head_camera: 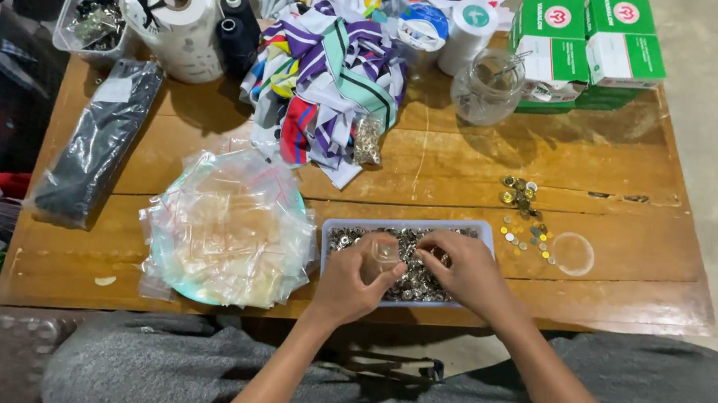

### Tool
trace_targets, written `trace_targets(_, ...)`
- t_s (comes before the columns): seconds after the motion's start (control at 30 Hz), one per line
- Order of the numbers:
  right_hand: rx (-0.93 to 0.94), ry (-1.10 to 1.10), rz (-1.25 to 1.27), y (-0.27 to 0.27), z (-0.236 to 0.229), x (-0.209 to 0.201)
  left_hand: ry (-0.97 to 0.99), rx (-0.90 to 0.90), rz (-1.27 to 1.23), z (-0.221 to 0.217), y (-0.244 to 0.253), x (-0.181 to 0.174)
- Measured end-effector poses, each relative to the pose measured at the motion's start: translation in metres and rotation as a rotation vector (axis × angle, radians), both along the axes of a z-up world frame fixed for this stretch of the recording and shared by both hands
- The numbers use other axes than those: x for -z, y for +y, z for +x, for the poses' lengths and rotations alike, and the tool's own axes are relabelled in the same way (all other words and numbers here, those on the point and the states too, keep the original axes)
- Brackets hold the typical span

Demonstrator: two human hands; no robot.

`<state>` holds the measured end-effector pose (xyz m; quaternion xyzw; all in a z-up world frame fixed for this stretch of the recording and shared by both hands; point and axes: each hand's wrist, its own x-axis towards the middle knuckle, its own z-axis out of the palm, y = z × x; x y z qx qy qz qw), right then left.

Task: Sorting and inspecting small metal eyelets in a plastic container on a wooden workspace

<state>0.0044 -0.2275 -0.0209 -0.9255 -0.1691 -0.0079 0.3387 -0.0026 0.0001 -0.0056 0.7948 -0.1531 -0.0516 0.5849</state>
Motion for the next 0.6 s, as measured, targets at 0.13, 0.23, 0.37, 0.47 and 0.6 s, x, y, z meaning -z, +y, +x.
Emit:
trace_targets(0.13,0.064,-0.024,-0.026,0.001,0.000,-0.002,-0.014,-0.006,0.030,-0.001,0.000,0.003)
trace_targets(0.23,0.003,-0.001,-0.024,0.004,-0.001,-0.010,-0.040,-0.027,0.036,0.001,0.001,0.002)
trace_targets(0.37,-0.036,0.016,0.044,0.001,0.002,0.003,-0.078,-0.013,0.045,0.002,-0.002,0.002)
trace_targets(0.47,-0.049,0.020,0.064,0.001,-0.004,0.010,-0.087,-0.012,0.065,0.003,-0.004,0.008)
trace_targets(0.6,-0.050,-0.025,-0.075,0.004,-0.003,0.015,-0.065,-0.027,0.038,0.007,-0.003,0.003)
